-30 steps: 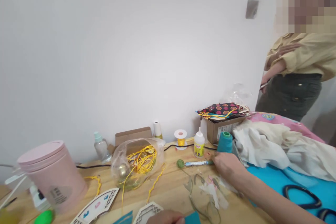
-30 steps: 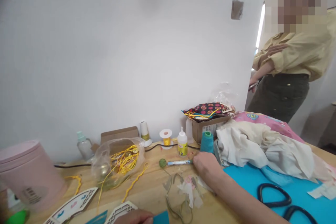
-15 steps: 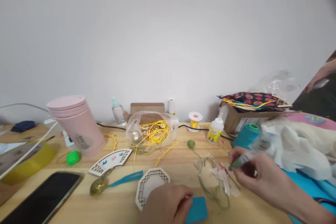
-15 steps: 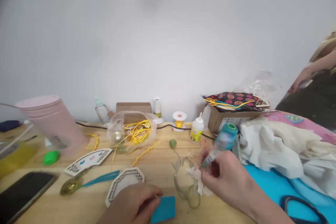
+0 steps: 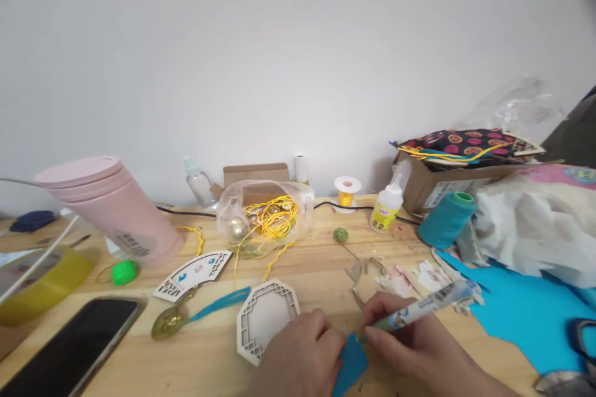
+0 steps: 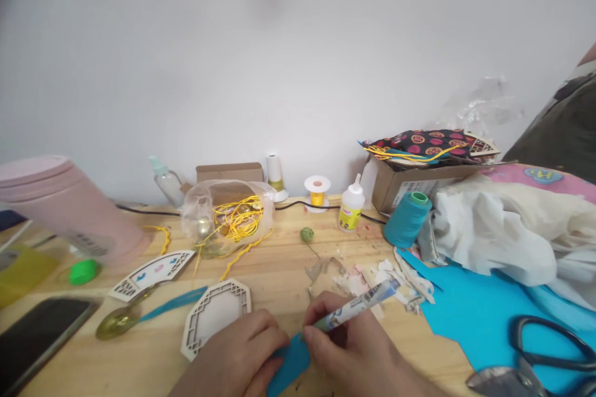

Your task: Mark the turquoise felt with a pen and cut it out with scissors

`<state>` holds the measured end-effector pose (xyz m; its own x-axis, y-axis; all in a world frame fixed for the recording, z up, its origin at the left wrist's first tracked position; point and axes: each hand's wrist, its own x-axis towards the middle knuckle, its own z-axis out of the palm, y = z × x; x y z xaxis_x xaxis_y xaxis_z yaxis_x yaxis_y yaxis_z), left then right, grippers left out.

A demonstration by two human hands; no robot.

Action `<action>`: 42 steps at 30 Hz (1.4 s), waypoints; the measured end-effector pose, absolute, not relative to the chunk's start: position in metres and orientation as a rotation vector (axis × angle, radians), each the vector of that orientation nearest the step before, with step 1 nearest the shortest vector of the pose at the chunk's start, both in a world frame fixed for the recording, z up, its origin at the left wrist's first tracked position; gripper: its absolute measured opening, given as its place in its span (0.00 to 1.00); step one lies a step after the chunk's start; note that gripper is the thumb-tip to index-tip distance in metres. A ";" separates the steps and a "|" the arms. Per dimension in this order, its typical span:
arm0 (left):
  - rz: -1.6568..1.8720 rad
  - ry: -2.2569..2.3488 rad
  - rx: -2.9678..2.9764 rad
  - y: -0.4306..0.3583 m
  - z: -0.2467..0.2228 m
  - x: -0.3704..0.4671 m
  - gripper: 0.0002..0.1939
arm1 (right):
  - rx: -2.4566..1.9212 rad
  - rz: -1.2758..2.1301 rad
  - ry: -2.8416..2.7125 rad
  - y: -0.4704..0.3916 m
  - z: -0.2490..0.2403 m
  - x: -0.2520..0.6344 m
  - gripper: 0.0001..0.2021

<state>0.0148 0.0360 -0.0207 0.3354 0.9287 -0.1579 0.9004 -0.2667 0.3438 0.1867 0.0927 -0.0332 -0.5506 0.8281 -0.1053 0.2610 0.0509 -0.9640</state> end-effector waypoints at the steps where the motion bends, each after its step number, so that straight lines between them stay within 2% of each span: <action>1: 0.104 1.588 2.250 0.036 -0.022 0.013 0.10 | -1.111 1.434 -1.882 0.096 -0.032 0.188 0.07; 5: 0.091 1.487 2.286 0.034 -0.023 0.011 0.08 | -1.140 1.195 -1.844 0.104 -0.026 0.198 0.06; 12: 0.071 1.563 2.276 0.031 -0.018 0.019 0.12 | -0.896 1.639 -1.768 0.086 -0.029 0.202 0.10; 18: 0.032 1.611 1.991 0.035 0.000 0.020 0.13 | -0.736 1.129 -2.257 0.088 -0.018 0.203 0.09; 25: 0.089 1.578 1.940 0.039 -0.004 0.019 0.12 | -0.690 1.034 -2.222 0.094 -0.037 0.203 0.10; 28: 0.137 1.552 1.962 0.039 -0.009 0.016 0.14 | -0.520 0.918 -2.320 0.101 -0.043 0.200 0.09; 33: 0.140 1.538 2.012 0.041 -0.011 0.012 0.16 | -0.600 0.748 -2.512 0.103 -0.037 0.197 0.12; 42: 0.142 1.568 2.084 0.040 -0.007 0.014 0.15 | -0.673 0.806 -2.395 0.102 -0.037 0.192 0.13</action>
